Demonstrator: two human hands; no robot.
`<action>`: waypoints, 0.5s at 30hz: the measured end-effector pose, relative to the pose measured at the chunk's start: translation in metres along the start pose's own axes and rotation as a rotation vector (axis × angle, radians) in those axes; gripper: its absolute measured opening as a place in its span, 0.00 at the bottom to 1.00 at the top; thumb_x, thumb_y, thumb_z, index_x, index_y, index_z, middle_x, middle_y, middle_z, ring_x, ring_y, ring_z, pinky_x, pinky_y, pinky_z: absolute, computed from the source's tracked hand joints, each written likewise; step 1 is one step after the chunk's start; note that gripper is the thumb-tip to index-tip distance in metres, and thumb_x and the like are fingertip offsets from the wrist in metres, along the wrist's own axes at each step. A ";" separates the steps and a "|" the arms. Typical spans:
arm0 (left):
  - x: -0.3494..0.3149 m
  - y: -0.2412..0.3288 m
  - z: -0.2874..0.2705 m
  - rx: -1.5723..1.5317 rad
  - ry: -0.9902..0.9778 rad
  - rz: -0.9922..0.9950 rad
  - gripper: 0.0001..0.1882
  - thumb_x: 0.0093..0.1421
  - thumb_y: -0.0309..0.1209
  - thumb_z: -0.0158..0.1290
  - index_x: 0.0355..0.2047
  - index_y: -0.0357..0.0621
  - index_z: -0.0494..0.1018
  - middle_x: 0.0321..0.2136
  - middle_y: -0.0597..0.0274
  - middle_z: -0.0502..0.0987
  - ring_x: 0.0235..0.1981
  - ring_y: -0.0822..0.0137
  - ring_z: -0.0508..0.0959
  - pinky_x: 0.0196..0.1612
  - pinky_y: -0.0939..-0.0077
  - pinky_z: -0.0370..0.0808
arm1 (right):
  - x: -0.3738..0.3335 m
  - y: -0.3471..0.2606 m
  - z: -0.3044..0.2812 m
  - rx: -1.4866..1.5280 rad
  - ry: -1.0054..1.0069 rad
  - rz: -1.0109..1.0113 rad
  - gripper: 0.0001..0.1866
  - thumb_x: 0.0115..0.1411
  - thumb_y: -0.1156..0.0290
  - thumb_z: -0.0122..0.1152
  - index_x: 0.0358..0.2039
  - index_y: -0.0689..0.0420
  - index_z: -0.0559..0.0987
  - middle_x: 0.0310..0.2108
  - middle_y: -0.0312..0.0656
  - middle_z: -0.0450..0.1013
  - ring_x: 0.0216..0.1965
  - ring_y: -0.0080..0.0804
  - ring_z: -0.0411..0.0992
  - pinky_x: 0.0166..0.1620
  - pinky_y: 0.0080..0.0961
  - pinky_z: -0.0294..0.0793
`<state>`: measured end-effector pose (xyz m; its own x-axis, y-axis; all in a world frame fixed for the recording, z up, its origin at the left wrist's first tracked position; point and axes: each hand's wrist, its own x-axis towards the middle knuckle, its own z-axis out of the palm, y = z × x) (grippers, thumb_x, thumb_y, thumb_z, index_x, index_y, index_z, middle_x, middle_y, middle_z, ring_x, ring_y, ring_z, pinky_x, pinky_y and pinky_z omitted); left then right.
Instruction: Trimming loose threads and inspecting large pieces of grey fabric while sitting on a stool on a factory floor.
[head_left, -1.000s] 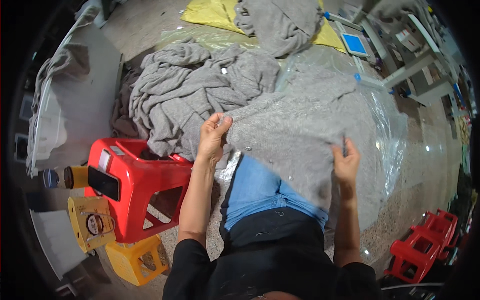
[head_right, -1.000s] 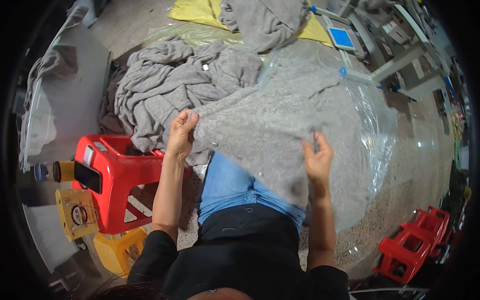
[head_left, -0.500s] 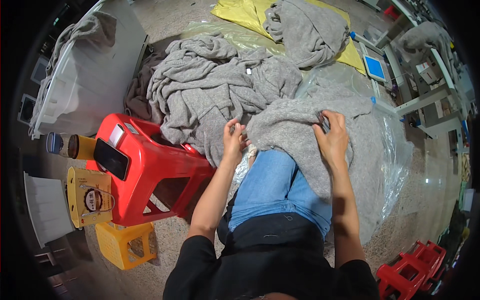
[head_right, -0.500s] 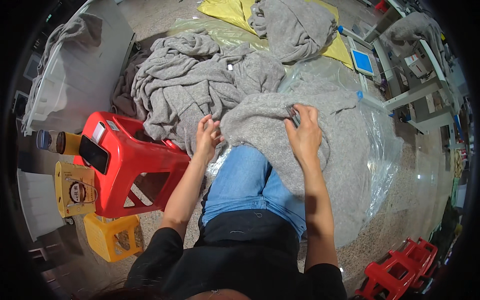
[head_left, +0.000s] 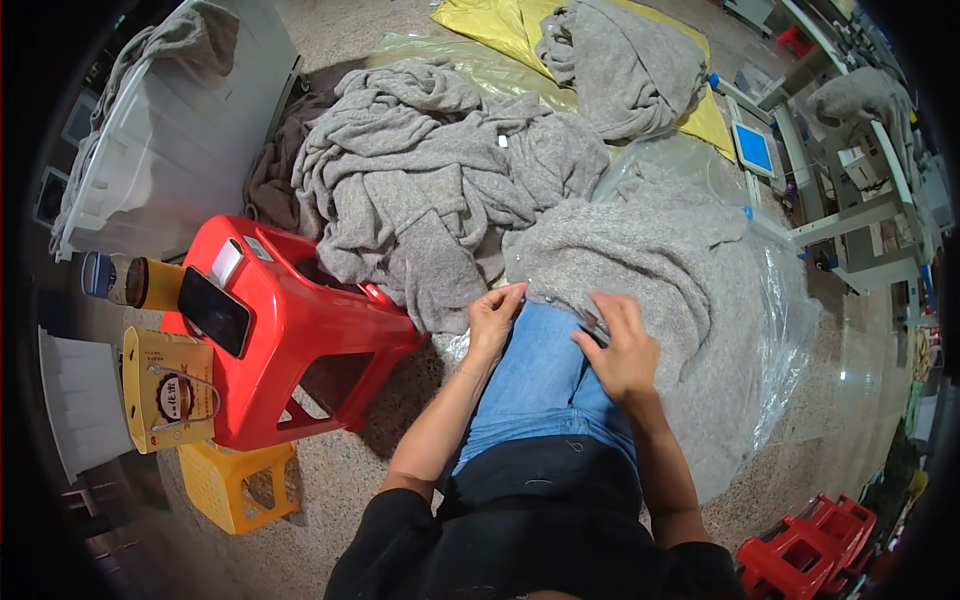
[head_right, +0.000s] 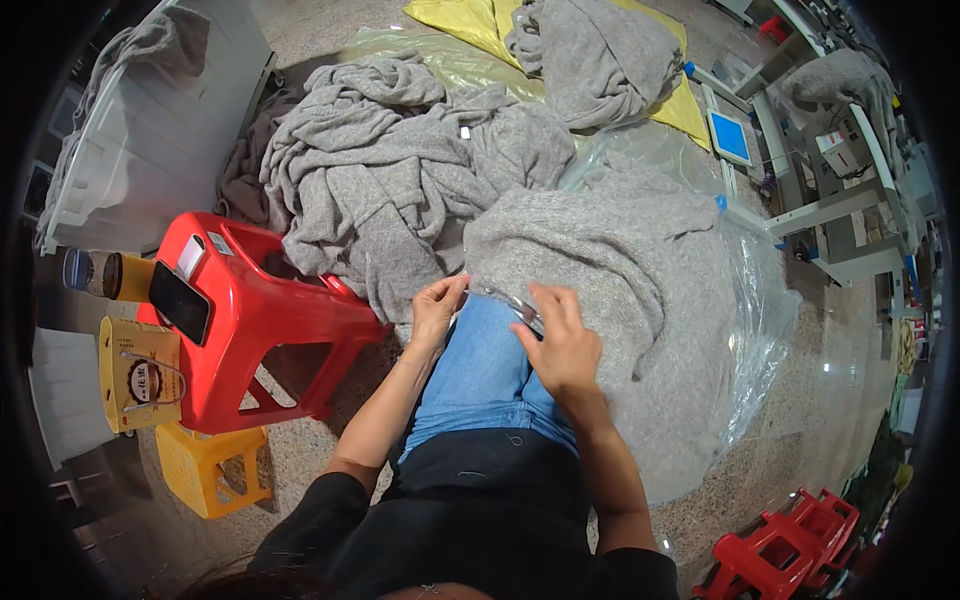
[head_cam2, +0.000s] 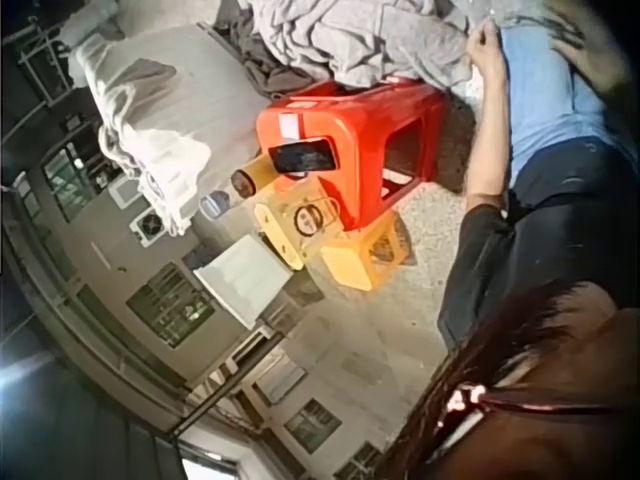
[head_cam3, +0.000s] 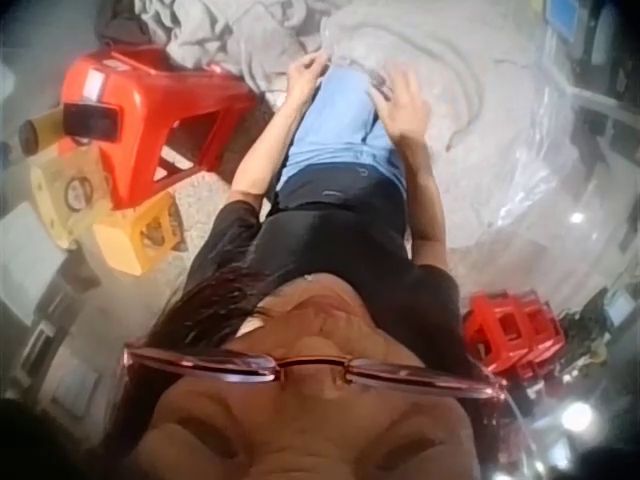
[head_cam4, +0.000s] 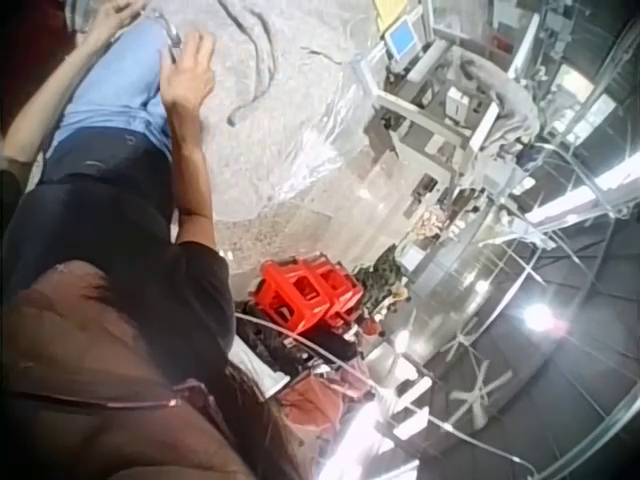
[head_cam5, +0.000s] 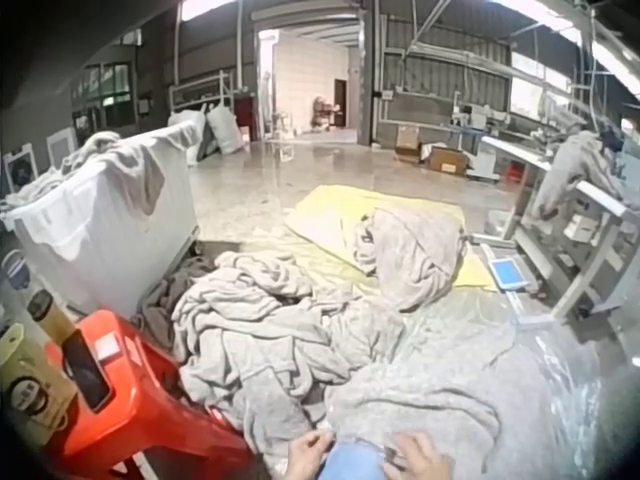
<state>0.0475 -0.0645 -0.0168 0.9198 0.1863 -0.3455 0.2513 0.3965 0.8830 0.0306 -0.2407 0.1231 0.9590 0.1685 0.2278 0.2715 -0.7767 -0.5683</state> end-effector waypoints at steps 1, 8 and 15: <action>-0.003 0.003 0.000 -0.003 0.000 -0.002 0.12 0.60 0.34 0.53 0.38 0.38 0.77 0.27 0.70 0.76 0.26 0.80 0.71 0.32 0.85 0.69 | -0.004 0.006 0.005 -0.003 -0.002 0.000 0.11 0.48 0.77 0.60 0.34 0.60 0.75 0.32 0.47 0.71 0.33 0.44 0.72 0.35 0.31 0.71; -0.022 0.012 0.000 0.127 0.058 0.212 0.11 0.61 0.31 0.52 0.37 0.36 0.77 0.29 0.68 0.76 0.27 0.80 0.72 0.33 0.85 0.69 | -0.029 0.019 -0.025 0.103 -0.284 0.015 0.14 0.44 0.71 0.66 0.33 0.59 0.77 0.28 0.44 0.74 0.30 0.41 0.74 0.32 0.29 0.72; -0.037 0.014 0.006 0.031 0.108 0.236 0.07 0.57 0.24 0.54 0.36 0.35 0.77 0.33 0.66 0.77 0.32 0.78 0.73 0.38 0.84 0.70 | -0.036 0.013 -0.031 0.108 -0.302 0.077 0.15 0.44 0.70 0.68 0.33 0.60 0.77 0.31 0.44 0.76 0.31 0.38 0.75 0.35 0.26 0.73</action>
<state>0.0193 -0.0708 0.0103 0.9171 0.3658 -0.1586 0.0438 0.3031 0.9519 -0.0030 -0.2758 0.1322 0.9535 0.2964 -0.0547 0.1886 -0.7283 -0.6588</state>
